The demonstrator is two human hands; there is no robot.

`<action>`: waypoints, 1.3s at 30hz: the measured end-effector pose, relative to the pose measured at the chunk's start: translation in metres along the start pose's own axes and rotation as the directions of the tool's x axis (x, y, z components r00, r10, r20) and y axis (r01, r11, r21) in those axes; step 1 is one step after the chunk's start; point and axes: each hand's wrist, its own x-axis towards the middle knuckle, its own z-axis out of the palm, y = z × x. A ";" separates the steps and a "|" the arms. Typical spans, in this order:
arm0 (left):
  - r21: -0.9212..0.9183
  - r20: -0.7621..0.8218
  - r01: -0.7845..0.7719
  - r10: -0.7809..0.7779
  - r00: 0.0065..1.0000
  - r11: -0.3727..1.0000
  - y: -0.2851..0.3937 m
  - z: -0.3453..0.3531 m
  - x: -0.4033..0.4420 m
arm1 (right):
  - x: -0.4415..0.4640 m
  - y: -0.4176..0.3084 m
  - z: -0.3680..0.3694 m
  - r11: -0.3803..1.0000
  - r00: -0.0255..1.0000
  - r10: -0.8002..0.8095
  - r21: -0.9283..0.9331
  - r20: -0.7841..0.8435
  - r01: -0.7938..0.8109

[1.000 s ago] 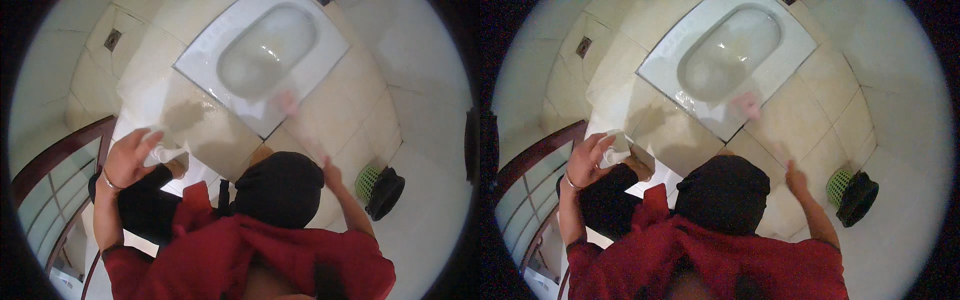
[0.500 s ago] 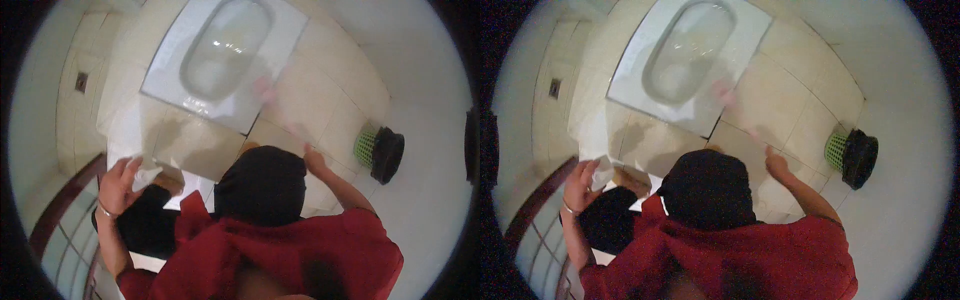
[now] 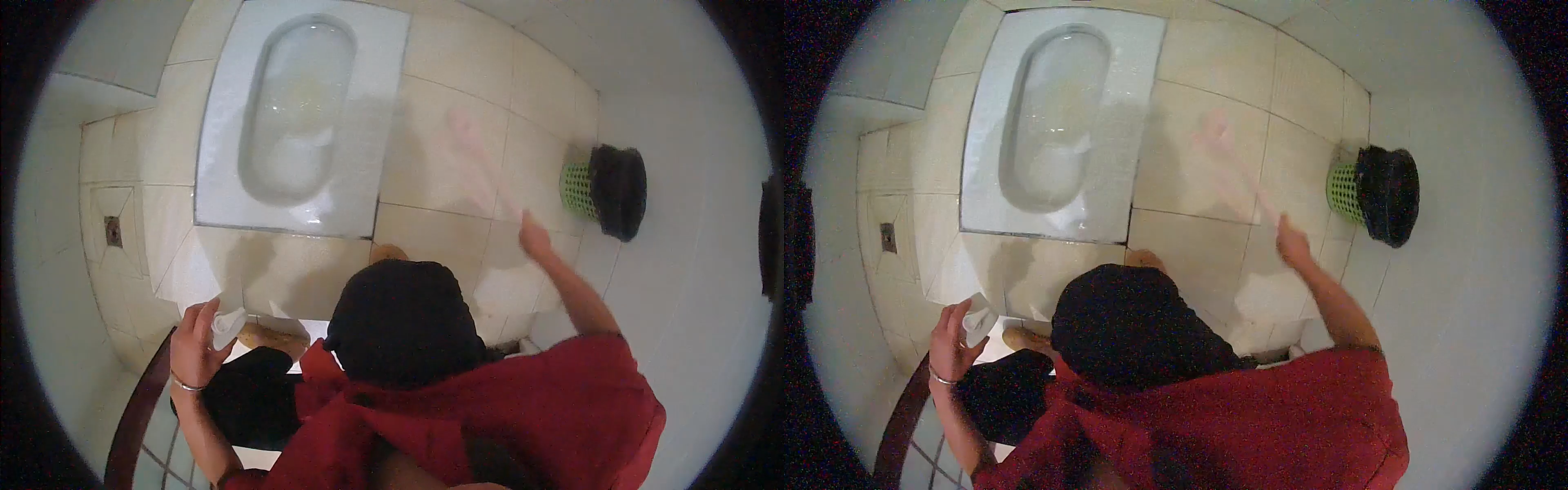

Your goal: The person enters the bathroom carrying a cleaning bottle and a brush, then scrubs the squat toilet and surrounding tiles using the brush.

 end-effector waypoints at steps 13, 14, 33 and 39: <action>0.010 0.061 0.018 -0.019 0.998 1.000 0.092 0.029 0.042 | -0.126 0.183 0.094 0.835 0.867 0.497 0.247 0.040 -0.491; -0.003 0.064 0.026 -0.026 0.998 1.000 0.101 0.035 0.049 | -0.144 0.198 0.101 0.818 0.855 0.516 0.271 0.044 -0.508; 0.001 0.103 -0.007 0.007 0.995 1.000 0.195 0.155 0.105 | -0.253 0.302 0.139 0.972 0.851 0.156 0.076 0.501 -0.222; -0.009 0.068 -0.043 0.043 0.997 0.999 0.194 0.171 0.118 | -0.124 0.245 0.104 0.896 0.818 0.323 0.124 0.476 -0.426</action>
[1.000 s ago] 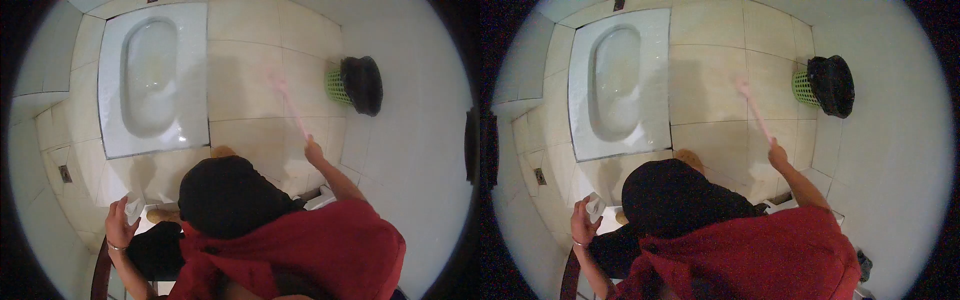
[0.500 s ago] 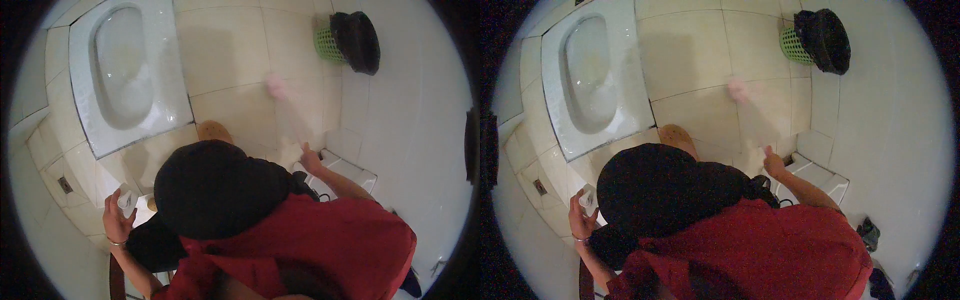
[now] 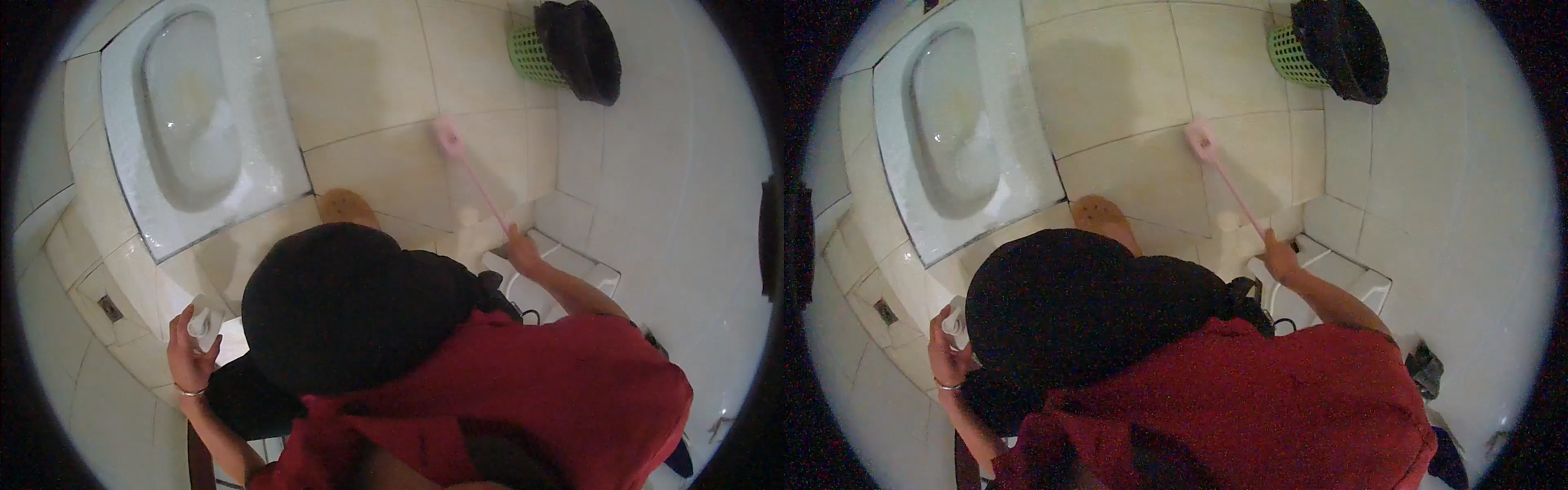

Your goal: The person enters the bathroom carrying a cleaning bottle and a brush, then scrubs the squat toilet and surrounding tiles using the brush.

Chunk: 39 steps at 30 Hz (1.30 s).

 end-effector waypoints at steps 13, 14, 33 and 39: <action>-0.098 -0.027 -0.026 0.024 0.999 0.995 -0.008 -0.004 -0.001 | 0.068 -0.066 -0.028 0.975 0.934 -0.215 -0.118 -0.285 0.188; -0.090 0.000 0.060 -0.060 0.998 0.994 -0.016 -0.002 -0.005 | 0.060 -0.027 0.008 0.982 0.975 -0.189 -0.044 -0.121 0.185; 0.024 -0.023 -0.028 0.029 0.999 0.999 -0.084 -0.018 -0.015 | -0.043 -0.031 0.075 0.990 0.991 0.022 -0.141 0.133 -0.003; -0.003 -0.037 -0.001 0.001 0.999 1.000 -0.079 -0.046 -0.025 | -0.026 -0.110 0.022 0.920 0.930 -0.363 -0.177 -0.057 0.349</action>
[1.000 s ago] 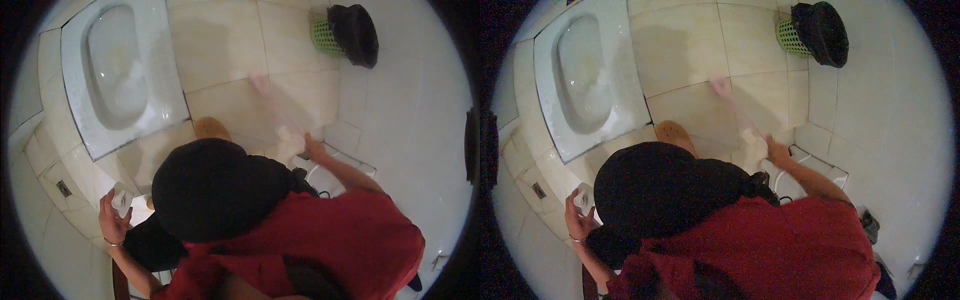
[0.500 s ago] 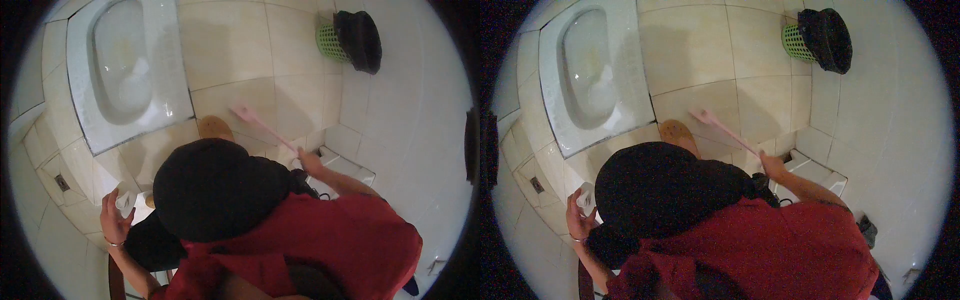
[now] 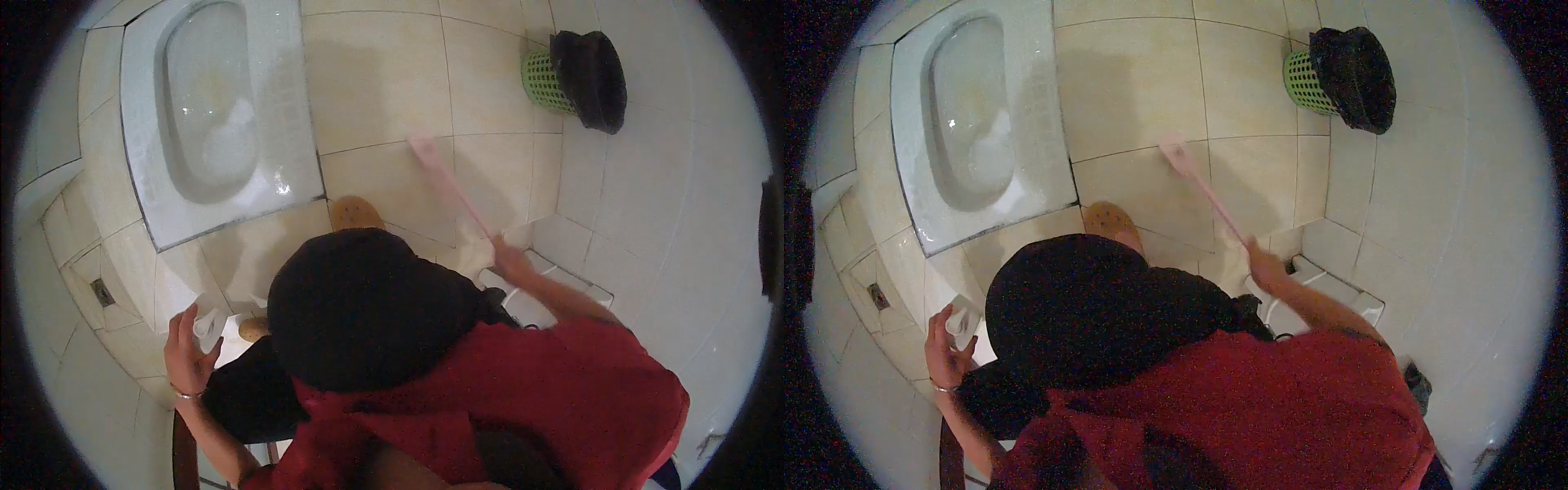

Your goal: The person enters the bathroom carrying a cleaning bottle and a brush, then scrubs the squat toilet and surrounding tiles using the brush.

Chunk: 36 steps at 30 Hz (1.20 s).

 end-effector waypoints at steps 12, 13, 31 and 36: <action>0.104 0.018 -0.060 0.058 0.998 0.993 -0.024 -0.063 -0.053 | -0.128 -0.037 -0.013 0.954 0.890 0.299 -0.130 0.344 -0.270; 0.082 0.008 -0.032 0.032 0.999 0.996 -0.023 -0.064 -0.059 | -0.113 -0.039 -0.008 0.977 0.942 0.207 -0.102 0.264 -0.186; 0.128 0.004 -0.065 0.065 0.998 0.990 -0.112 -0.128 -0.134 | -0.117 -0.131 -0.019 0.948 0.932 0.282 -0.215 0.230 -0.234; 0.063 0.080 -0.091 0.086 0.993 0.994 -0.125 -0.133 -0.117 | 0.059 -0.184 -0.099 0.979 0.958 0.196 0.090 -0.208 -0.180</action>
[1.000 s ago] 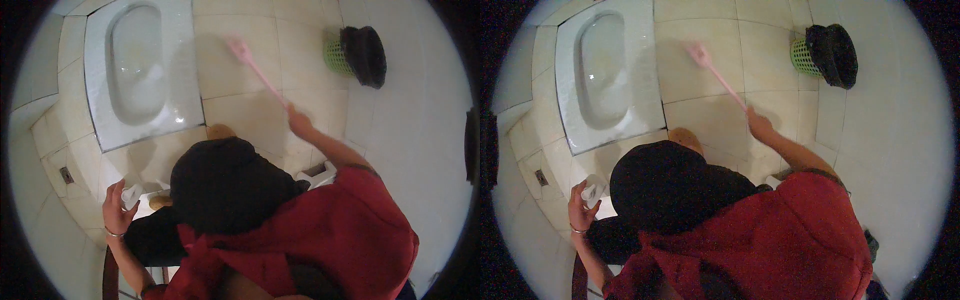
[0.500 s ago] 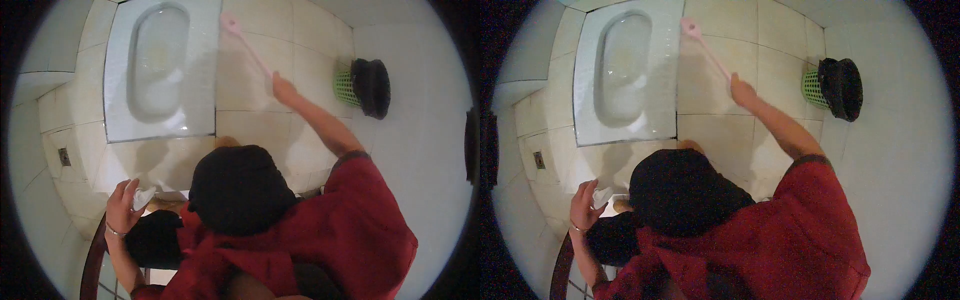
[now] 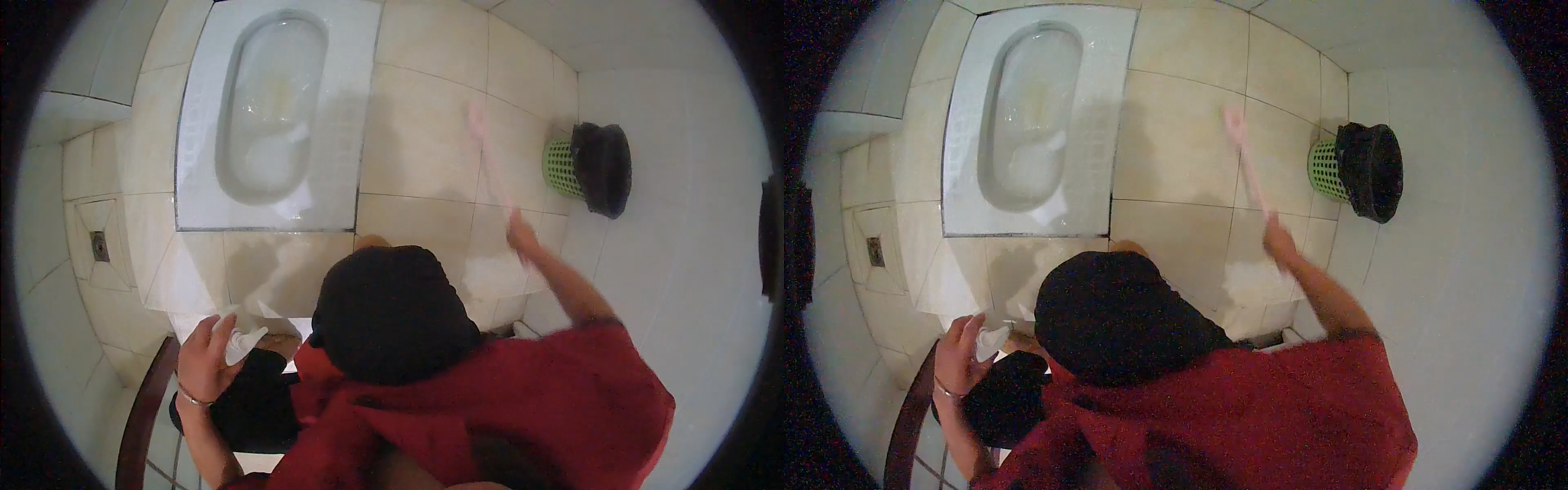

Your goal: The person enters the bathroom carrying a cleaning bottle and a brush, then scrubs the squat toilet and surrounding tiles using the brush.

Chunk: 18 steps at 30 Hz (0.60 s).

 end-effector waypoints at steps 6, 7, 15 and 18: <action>-0.008 -0.022 0.086 -0.087 0.996 0.996 -0.014 0.002 0.004 | 0.048 -0.026 -0.052 0.950 0.961 0.250 0.162 0.117 -0.267; -0.008 -0.024 0.084 -0.084 0.996 0.996 -0.012 -0.001 -0.003 | 0.014 -0.003 -0.027 0.953 0.962 0.247 0.153 0.115 -0.263; -0.026 -0.083 0.105 -0.106 0.991 0.994 0.006 -0.007 -0.049 | -0.192 0.069 0.062 0.987 0.932 0.067 -0.160 0.356 -0.010; -0.007 -0.066 0.049 -0.049 0.997 0.999 0.010 0.002 -0.046 | 0.031 0.138 0.064 0.992 0.998 -0.015 -0.123 0.056 0.022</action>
